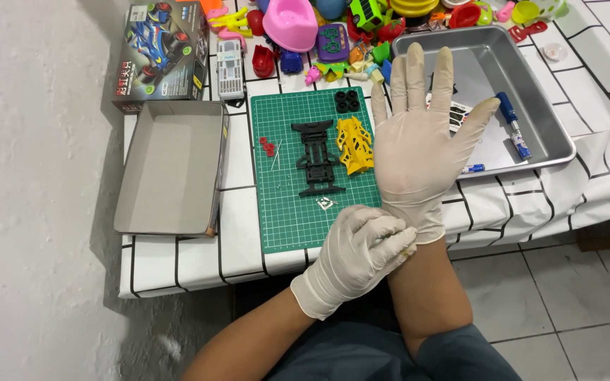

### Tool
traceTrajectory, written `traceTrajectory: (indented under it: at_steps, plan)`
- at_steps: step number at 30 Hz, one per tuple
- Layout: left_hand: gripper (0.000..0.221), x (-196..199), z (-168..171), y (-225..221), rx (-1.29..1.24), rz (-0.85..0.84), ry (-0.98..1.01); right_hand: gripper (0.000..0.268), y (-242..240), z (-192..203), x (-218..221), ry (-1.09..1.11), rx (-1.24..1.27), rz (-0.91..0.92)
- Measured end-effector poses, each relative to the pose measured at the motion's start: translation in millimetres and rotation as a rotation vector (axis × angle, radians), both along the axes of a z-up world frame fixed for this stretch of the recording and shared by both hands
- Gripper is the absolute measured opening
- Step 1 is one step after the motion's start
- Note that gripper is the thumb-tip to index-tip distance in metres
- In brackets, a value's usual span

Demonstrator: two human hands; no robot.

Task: Assembling a toy car by attaching plastic body parts and components to a black chassis on a cutting mat.

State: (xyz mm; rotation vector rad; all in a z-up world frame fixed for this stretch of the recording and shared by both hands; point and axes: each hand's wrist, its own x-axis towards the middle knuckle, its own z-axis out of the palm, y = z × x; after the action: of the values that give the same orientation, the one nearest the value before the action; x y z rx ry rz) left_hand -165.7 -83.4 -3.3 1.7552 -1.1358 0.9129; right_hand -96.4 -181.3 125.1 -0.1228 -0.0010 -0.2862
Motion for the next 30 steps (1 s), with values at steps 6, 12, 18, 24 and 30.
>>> traceTrajectory:
  at_steps: [6,12,18,24,30]
  plan:
    - [0.017,-7,12,-4,0.059,0.053,-0.041,0.082,-11,-14,8,-0.050,-0.009,-0.024]
    - [0.029,-9,17,-7,0.061,0.073,0.047,0.081,-21,-41,21,-0.094,-0.017,-0.043]
    - [0.014,-21,21,-12,0.056,-0.033,0.148,0.062,-30,-83,40,-0.491,-0.487,-0.066]
    - [0.004,-20,17,-16,0.122,-0.054,0.248,0.067,-16,-76,46,0.026,-0.875,-0.517]
    - [0.020,-12,11,-9,0.217,-0.014,0.273,0.105,-32,-14,30,0.118,-0.067,-0.129]
